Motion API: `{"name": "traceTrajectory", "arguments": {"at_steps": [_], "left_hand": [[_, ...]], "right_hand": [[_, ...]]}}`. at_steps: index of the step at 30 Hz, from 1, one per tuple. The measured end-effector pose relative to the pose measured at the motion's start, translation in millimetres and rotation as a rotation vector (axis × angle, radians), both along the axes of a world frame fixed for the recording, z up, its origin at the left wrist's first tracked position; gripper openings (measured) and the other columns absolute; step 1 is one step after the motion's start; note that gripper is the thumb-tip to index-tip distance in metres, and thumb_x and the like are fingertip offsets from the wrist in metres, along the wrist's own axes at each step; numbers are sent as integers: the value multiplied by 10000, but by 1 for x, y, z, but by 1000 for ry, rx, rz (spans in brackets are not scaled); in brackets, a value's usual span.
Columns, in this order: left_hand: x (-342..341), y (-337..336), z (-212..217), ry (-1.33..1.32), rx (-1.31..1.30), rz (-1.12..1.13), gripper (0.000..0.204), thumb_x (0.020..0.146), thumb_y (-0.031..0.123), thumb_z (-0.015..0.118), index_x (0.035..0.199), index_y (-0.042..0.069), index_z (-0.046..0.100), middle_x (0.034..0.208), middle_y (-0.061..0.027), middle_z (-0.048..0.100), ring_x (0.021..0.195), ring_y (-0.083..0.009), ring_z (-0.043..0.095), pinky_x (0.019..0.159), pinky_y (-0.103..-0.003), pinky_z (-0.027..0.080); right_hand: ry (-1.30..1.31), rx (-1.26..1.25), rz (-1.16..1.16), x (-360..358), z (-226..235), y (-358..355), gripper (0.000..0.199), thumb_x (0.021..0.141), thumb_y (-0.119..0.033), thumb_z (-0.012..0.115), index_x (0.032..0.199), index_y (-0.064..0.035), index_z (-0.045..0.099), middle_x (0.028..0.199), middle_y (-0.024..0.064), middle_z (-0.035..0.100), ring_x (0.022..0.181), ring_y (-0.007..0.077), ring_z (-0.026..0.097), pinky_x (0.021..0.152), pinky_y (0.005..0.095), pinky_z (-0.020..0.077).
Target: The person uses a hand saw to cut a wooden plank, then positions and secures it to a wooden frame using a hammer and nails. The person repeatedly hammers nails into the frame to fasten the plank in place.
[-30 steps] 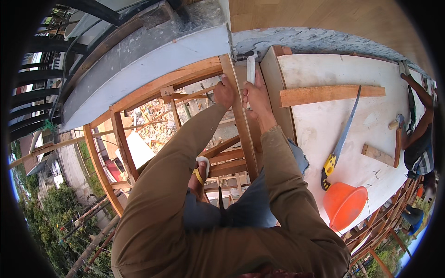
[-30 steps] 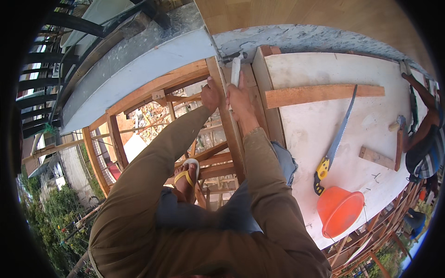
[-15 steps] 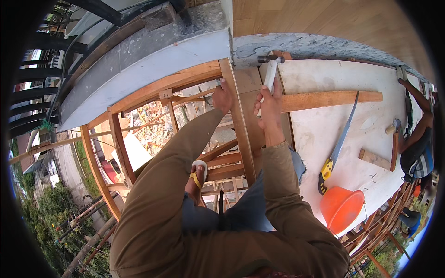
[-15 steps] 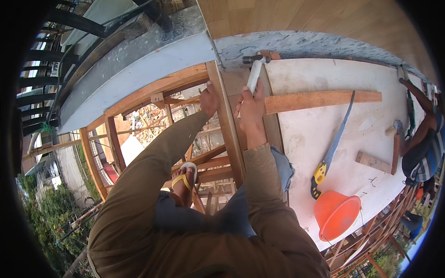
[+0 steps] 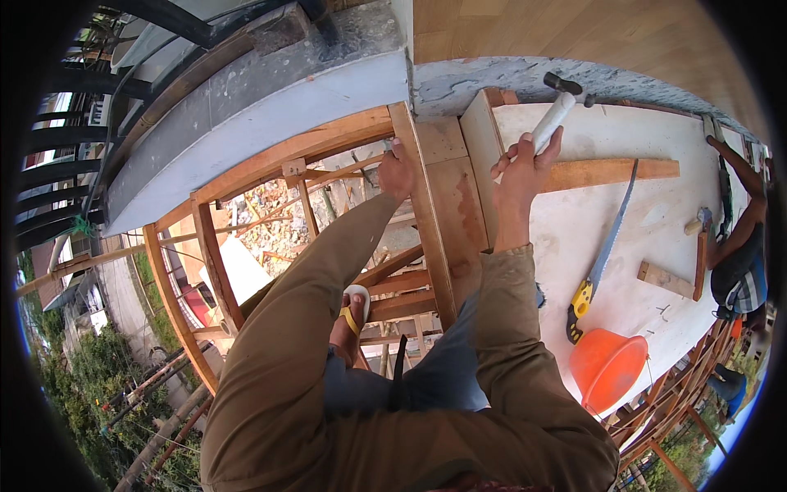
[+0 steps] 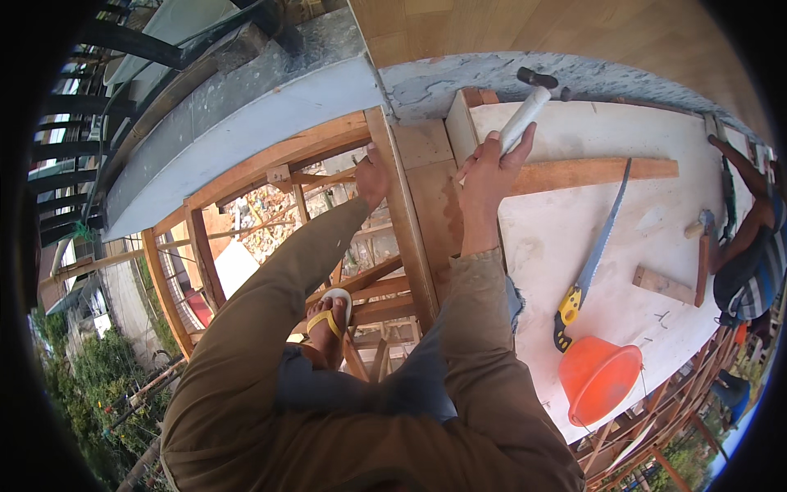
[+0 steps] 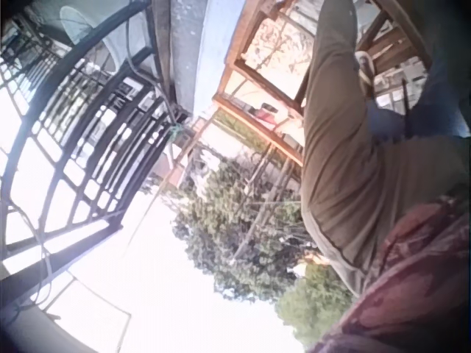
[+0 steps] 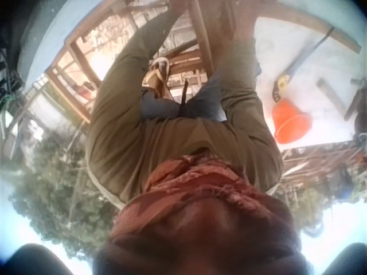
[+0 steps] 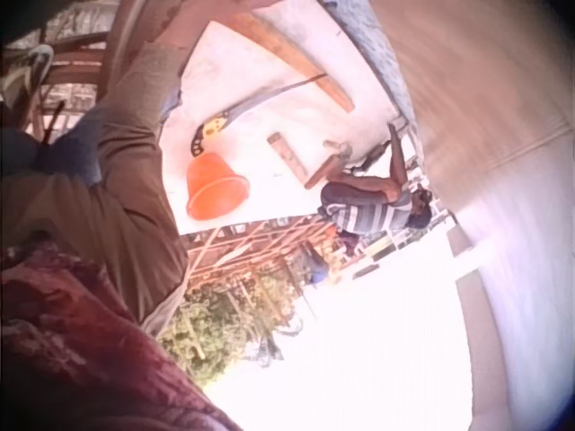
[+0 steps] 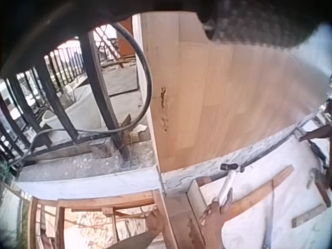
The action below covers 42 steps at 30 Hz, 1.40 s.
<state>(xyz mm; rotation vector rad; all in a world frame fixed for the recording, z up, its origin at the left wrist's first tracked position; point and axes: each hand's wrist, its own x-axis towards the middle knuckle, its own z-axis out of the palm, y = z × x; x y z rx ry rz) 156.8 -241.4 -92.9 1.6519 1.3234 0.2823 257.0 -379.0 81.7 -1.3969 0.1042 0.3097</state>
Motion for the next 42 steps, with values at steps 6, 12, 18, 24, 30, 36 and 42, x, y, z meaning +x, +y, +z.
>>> {"name": "traceTrajectory", "arguments": {"at_steps": [6, 12, 18, 24, 30, 36, 42], "left_hand": [[3, -1, 3, 63, -99, 53, 820, 1037, 595, 262, 1089, -108, 681, 1083, -412, 640, 1105, -553, 604, 961, -550, 464], [-2, 2, 9, 12, 68, -44, 826, 1041, 600, 252, 1075, -98, 692, 1022, -378, 671, 1046, -546, 630, 928, -553, 478], [2, -1, 16, -46, -52, -42, 825, 1055, 574, 245, 1039, -127, 681, 987, -365, 680, 1004, -525, 647, 891, -528, 484], [2, -6, 30, -5, -52, -1, 817, 1059, 557, 237, 1053, -128, 682, 1007, -363, 683, 1022, -522, 647, 901, -525, 478], [2, -2, 18, 0, 46, -44, 830, 1051, 566, 231, 1079, -126, 687, 1040, -380, 673, 1070, -540, 629, 942, -541, 475], [-13, 26, 14, 123, -78, -236, 904, 1026, 641, 254, 992, -156, 679, 954, -369, 676, 945, -493, 668, 876, -499, 519], [-125, 75, 65, 249, -285, -652, 700, 1011, 546, 511, 942, -133, 665, 796, -179, 672, 601, -255, 704, 583, -376, 559]], "right_hand": [[201, -18, 43, -12, -8, 11, 737, 1017, -151, 480, 1621, -217, 62, 794, 32, 485, 520, 101, 430, 432, 285, 398], [105, 91, 38, -17, -46, 15, 750, 1009, -156, 497, 1622, -181, 67, 741, 36, 506, 537, 102, 468, 437, 290, 414], [507, 11, 674, -9, -45, 16, 737, 1000, -142, 519, 1607, -235, 109, 754, 12, 478, 510, 86, 430, 409, 269, 378], [389, -30, 454, -18, -49, 15, 722, 980, -128, 531, 1613, -197, 190, 748, 8, 483, 517, 83, 438, 386, 263, 370], [-484, -667, 520, -16, -33, 6, 780, 936, -129, 544, 1624, -123, 175, 1272, 264, 652, 992, 439, 682, 827, 442, 544], [-495, -560, 811, -45, -11, -5, 697, 928, -114, 584, 1574, -101, 321, 1279, 280, 628, 1065, 414, 674, 885, 461, 527], [-836, -760, 1017, -78, -16, -2, 529, 960, -246, 657, 1438, -84, 498, 1167, 227, 680, 975, 432, 676, 796, 497, 547]]}}
